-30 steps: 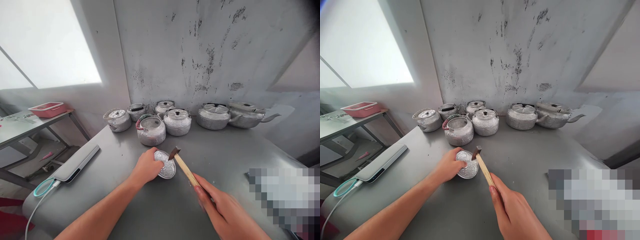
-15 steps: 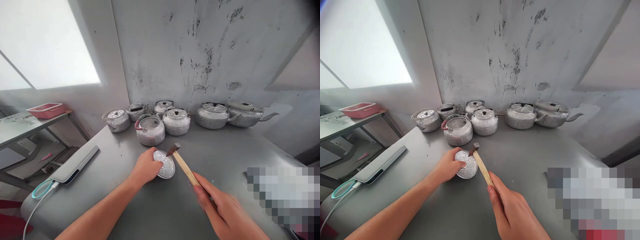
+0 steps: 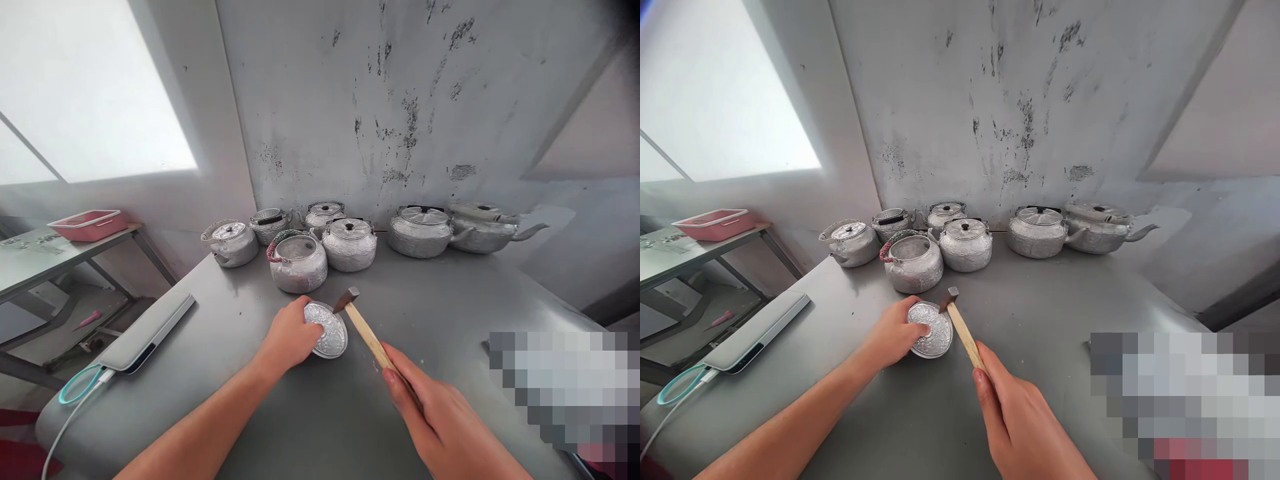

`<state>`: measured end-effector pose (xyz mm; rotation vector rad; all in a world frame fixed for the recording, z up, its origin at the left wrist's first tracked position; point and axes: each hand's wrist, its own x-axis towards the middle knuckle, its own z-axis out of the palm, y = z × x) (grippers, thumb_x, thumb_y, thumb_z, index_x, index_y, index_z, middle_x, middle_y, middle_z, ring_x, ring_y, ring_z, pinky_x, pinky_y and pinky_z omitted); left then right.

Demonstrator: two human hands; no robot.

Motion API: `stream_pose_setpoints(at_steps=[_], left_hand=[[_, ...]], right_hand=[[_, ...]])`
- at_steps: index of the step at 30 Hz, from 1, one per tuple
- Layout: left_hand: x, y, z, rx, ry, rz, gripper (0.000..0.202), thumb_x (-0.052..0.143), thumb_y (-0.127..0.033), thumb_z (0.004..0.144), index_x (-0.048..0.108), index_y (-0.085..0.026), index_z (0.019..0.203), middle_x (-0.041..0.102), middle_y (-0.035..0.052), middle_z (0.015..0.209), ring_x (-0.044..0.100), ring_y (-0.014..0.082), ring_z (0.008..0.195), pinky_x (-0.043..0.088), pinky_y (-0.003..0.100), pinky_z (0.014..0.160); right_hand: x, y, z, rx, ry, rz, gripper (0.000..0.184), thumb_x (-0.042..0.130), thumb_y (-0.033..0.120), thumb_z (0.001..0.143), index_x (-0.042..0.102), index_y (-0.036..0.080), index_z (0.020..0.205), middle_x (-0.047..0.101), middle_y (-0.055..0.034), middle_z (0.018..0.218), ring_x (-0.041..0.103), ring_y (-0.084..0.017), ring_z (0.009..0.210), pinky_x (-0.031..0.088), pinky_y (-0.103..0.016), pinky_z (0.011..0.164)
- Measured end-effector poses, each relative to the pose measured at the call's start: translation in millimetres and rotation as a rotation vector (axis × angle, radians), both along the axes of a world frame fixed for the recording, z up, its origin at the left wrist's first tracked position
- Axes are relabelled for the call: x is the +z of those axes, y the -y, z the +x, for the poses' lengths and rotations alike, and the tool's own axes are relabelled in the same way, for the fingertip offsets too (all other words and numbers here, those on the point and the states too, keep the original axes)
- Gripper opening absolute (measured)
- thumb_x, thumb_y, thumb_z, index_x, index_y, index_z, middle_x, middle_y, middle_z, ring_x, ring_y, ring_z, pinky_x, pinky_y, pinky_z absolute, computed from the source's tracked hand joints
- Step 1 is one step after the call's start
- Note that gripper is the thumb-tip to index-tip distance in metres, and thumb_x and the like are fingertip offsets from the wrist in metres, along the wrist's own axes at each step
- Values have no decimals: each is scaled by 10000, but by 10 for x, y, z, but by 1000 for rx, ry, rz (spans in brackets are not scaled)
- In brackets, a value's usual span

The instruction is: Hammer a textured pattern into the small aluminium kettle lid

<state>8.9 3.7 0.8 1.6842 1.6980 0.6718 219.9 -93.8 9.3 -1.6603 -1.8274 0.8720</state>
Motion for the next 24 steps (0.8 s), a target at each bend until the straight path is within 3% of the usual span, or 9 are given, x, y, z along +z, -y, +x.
stream_pose_setpoints(at_steps=[10, 13, 24], left_hand=[[-33, -2, -3, -4, -17, -12, 270, 597, -202, 728, 665, -224, 989, 713, 31, 829, 641, 210, 765, 387, 247, 574], [-46, -6, -2, -6, -20, -4, 257, 596, -207, 727, 659, -230, 975, 708, 25, 825, 631, 201, 730, 376, 248, 562], [-107, -30, -18, -8, -14, 2, 240, 602, -221, 720, 656, -226, 954, 693, 29, 781, 620, 198, 700, 373, 252, 558]], right_hand=[[-61, -34, 54, 146, 97, 88, 350, 324, 412, 1014, 652, 288, 1014, 593, 16, 615, 567, -200, 518, 436, -285, 507], [-64, -33, 51, 129, 99, 132, 344, 328, 409, 1013, 642, 288, 1079, 607, 17, 628, 576, -204, 527, 449, -290, 525], [-28, -48, 50, 124, 74, 68, 326, 346, 408, 1019, 641, 298, 1103, 607, 16, 638, 623, -212, 592, 462, -286, 540]])
